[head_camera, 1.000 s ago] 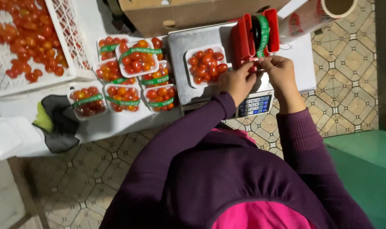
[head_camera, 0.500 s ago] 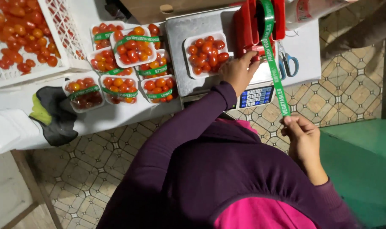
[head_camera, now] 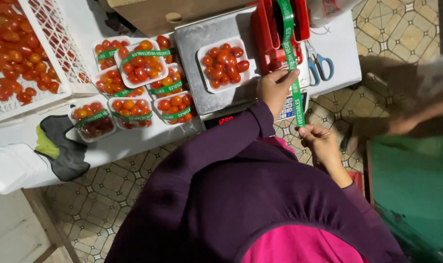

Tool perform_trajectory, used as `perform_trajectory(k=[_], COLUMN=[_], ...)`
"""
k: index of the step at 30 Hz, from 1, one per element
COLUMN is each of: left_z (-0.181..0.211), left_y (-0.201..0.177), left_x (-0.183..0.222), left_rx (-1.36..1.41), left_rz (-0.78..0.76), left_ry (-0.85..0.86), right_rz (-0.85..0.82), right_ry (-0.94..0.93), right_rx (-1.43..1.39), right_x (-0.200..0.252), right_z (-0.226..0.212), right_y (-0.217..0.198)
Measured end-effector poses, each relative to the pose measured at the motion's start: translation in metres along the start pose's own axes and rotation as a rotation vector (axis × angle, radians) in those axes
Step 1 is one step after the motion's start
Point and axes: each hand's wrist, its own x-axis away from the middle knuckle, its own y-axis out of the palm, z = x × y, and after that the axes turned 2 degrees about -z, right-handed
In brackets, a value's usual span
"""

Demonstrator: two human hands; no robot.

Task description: The person packages cherry tomatoes by placing them into containers, weighing the containers on a scale, and applying adhesive tape over the lids.

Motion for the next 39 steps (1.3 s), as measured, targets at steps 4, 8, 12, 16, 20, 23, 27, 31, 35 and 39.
perform_trajectory(k=[4,8,12,16,20,23,27,31,35,39], left_z=[0.010,0.005,0.013,0.020,0.002,0.010,0.011,-0.068,-0.082,0.027], left_y=[-0.006,-0.002,-0.001,-0.003,0.007,0.006,0.004,0.005,0.012,-0.053], left_x=[0.000,-0.012,-0.010,0.002,-0.012,-0.001,0.004,-0.031,-0.041,-0.004], left_rx=[0.129,-0.013,-0.021,0.053,-0.085,-0.177,-0.075,0.000,-0.142,-0.191], left_rz=[0.017,0.018,0.026,0.036,0.045,0.075,0.075,0.194,0.060,0.009], left_ry=[-0.061,-0.039,-0.073,-0.089,-0.022,-0.001,0.013,-0.030,0.199,0.802], right_rz=[0.037,0.042,-0.104,-0.059,-0.041,-0.014,0.017,0.026,0.001,-0.007], right_ry=[-0.006,-0.012,-0.103,-0.234,-0.323,-0.373,-0.472,-0.413,-0.406,-0.386], right_rx=[-0.008,0.027,0.067,0.024,0.005,0.020,0.041,0.006,-0.006,-0.117], right_x=[-0.003,-0.010,-0.013,0.000,0.016,0.025,0.034,0.030,0.038,0.010], right_z=[-0.001,0.000,0.001,0.003,-0.030,-0.041,-0.047,-0.036,-0.023,-0.017], right_y=[0.012,0.010,-0.001,-0.005,0.007,0.014,0.026,0.028,0.009,0.019])
